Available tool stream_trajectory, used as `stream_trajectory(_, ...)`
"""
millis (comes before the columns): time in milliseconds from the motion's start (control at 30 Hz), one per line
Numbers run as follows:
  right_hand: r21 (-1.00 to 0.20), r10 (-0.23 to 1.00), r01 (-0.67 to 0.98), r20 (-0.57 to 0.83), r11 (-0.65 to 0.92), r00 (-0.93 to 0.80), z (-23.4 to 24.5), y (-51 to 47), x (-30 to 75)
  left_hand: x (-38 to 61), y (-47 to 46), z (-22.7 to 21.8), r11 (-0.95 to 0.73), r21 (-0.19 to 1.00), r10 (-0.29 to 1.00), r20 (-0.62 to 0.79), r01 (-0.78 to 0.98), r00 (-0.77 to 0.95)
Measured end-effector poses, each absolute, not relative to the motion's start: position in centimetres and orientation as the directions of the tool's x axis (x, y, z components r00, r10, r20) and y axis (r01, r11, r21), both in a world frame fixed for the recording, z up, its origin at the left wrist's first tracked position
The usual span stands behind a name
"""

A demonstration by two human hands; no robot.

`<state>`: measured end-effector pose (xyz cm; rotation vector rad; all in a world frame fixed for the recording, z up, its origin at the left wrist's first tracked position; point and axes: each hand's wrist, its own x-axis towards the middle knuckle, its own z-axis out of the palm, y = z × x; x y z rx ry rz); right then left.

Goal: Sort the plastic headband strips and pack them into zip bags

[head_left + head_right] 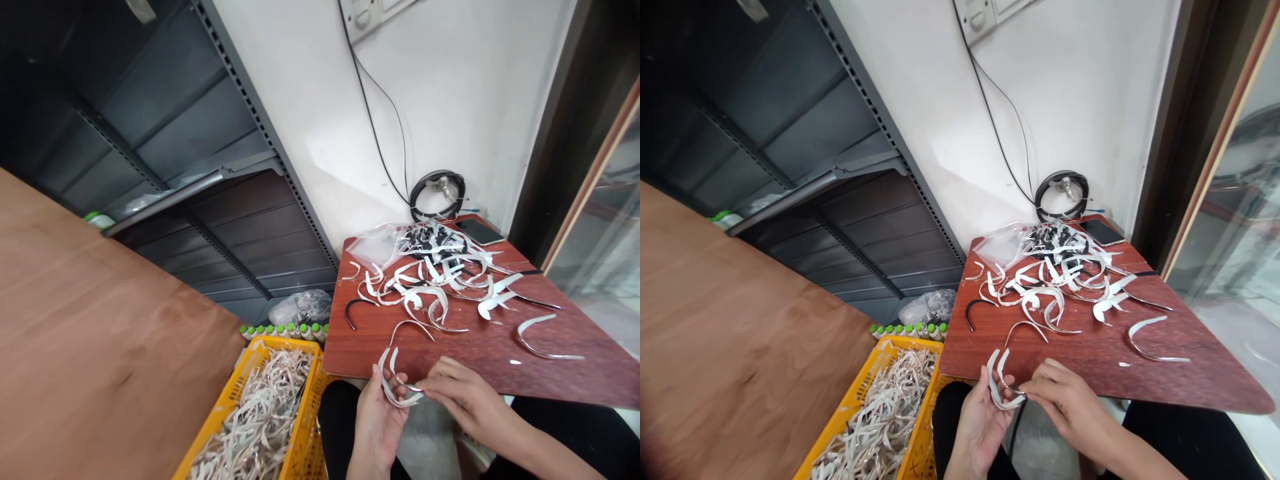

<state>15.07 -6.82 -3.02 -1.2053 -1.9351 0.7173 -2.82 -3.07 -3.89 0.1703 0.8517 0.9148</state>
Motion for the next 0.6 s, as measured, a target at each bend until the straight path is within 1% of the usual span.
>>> stream_trajectory(100,-0.723,0.9,0.539,0.304,0.432,-0.313,-2.9,-7.1,14.6,-2.5,-3.2,-4.2,0.595,0.543,0.784,-0.552,-0.592,0.282)
stream_trajectory(200,-0.727,0.894,0.523,0.326,0.445,-0.307,-3.2,-7.2,14.3,-2.4,-3.1,-4.6,0.592,0.561,0.791,-0.541,-0.578,0.286)
stream_trajectory(300,-0.798,0.922,0.463,0.308,0.385,-0.235,-3.4,-7.2,14.5,-2.6,-2.9,-5.0,0.59,0.57,0.793,-0.542,-0.571,0.278)
stream_trajectory(433,-0.909,0.975,0.351,0.212,0.223,-0.072,-3.4,-7.1,15.2,-2.7,-2.8,-5.1,0.602,0.595,0.786,-0.559,-0.533,0.263)
stream_trajectory(500,-0.95,0.989,0.279,0.145,0.14,-0.003,-3.4,-7.0,15.4,-2.7,-3.0,-4.9,0.57,0.657,0.816,-0.524,-0.493,0.245)
stream_trajectory(567,-0.976,0.997,0.206,0.073,0.064,0.036,-3.7,-6.7,15.4,-2.6,-3.3,-4.6,0.458,0.794,0.889,-0.409,-0.4,0.205)
stream_trajectory(600,-0.984,0.998,0.172,0.044,0.036,0.042,-3.8,-6.6,15.3,-2.6,-3.5,-4.4,0.378,0.869,0.924,-0.33,-0.32,0.195)
